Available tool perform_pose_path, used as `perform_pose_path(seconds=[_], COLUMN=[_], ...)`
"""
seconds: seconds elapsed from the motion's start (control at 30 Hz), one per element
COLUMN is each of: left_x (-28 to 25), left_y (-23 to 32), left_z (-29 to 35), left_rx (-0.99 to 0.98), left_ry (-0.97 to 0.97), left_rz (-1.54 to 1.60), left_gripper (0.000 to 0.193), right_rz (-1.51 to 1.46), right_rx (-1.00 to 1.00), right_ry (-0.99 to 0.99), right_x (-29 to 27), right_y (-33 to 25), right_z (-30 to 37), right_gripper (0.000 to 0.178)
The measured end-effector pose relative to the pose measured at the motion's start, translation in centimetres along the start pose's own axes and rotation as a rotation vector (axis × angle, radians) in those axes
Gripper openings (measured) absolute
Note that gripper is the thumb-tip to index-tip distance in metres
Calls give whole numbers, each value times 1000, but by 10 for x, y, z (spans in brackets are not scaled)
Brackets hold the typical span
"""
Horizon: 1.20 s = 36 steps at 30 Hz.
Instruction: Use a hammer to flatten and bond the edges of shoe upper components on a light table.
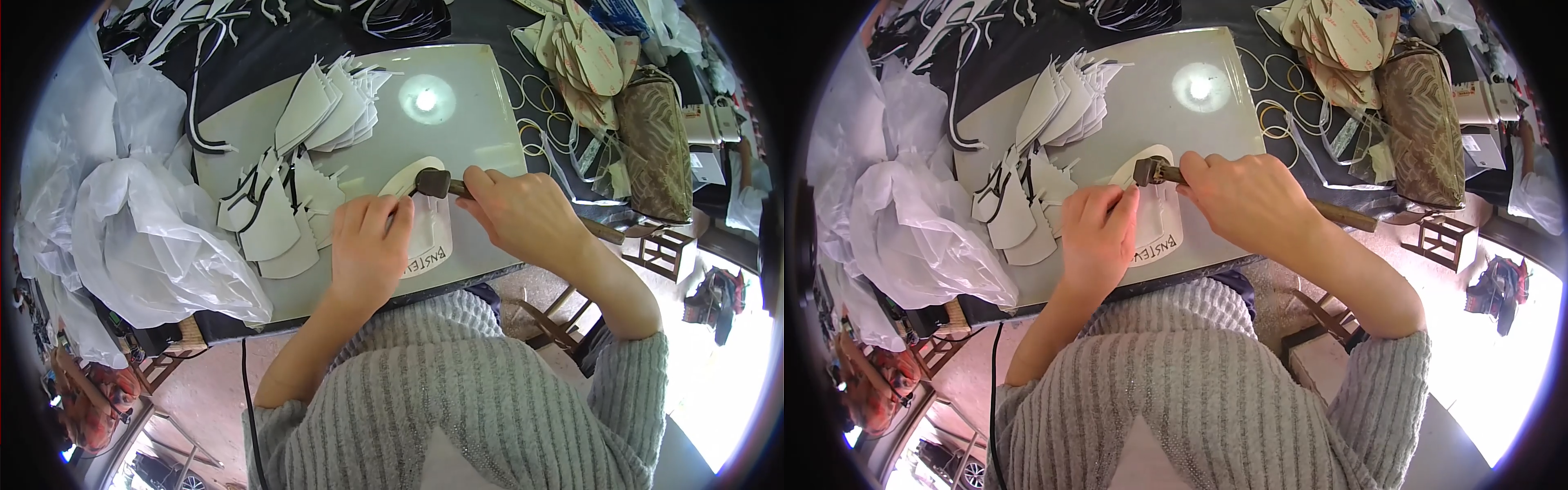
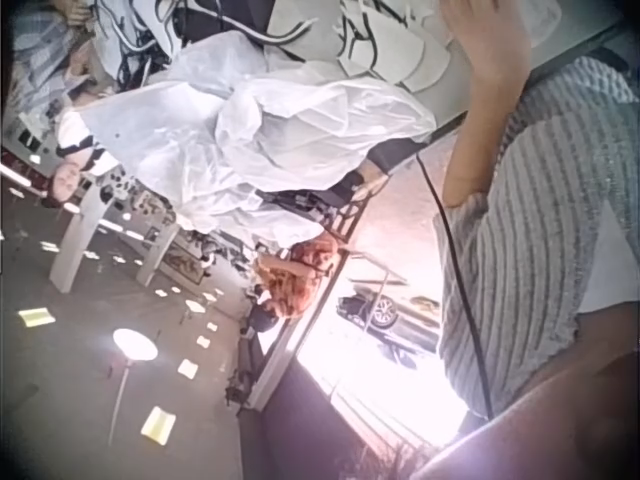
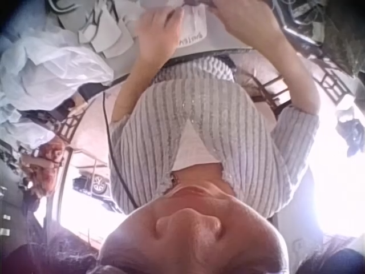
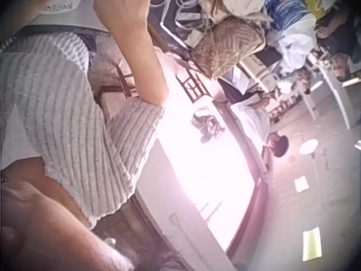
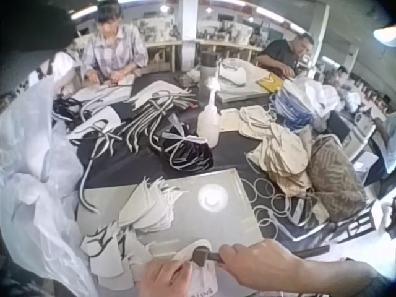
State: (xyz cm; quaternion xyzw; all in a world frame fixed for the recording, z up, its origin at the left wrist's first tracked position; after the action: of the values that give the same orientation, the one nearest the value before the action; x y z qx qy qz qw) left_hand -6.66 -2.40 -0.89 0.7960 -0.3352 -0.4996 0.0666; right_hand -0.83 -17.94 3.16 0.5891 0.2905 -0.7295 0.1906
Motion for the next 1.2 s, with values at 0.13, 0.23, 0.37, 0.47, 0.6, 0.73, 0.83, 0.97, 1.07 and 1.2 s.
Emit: perform_pose_path(seconds=[0.13,0.23,0.37,0.47,0.6,0.73,0.83,0.97,1.07,1.2], left_x=[2,2,3,4,1,-8,-8,-1,-2,-1], left_y=[6,6,6,5,3,-6,3,11,13,13], left_z=[0,0,0,2,0,1,4,8,4,5], left_rx=[67,75,72,45,4,-163,-81,22,17,53], left_ry=[-43,-30,-9,-47,-5,59,32,-19,-54,-41], left_rz=[-145,-137,-119,-120,-85,61,-44,-194,-214,-229], left_gripper=[30,31,29,27,24,22,23,33,34,33], right_rz=[-23,-67,-38,-92,-49,46,42,27,-68,-185], right_rx=[-6,-3,-46,-19,-16,85,77,71,45,53], right_ry=[26,109,27,166,179,-59,-38,-31,42,198], right_x=[-5,-16,1,-11,-12,11,10,11,6,-7], right_y=[-1,-4,-8,-3,-7,-1,-2,-2,-3,-16], right_z=[0,2,3,4,5,7,8,8,10,13], right_gripper=[26,25,25,26,28,26,26,26,26,26])
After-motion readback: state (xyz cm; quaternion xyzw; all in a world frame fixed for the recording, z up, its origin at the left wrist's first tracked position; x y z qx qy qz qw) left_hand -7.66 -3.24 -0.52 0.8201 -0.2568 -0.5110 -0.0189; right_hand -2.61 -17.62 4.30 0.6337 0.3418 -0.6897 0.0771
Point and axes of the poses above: each hand's wrist, its own z-axis away from the middle knuckle, its own x-axis out of the palm, y = z × x, the point moved 6 cm from there along -z, towards the middle knuckle, and after that the axes turned 2 degrees about y, right-handed, at the moved point
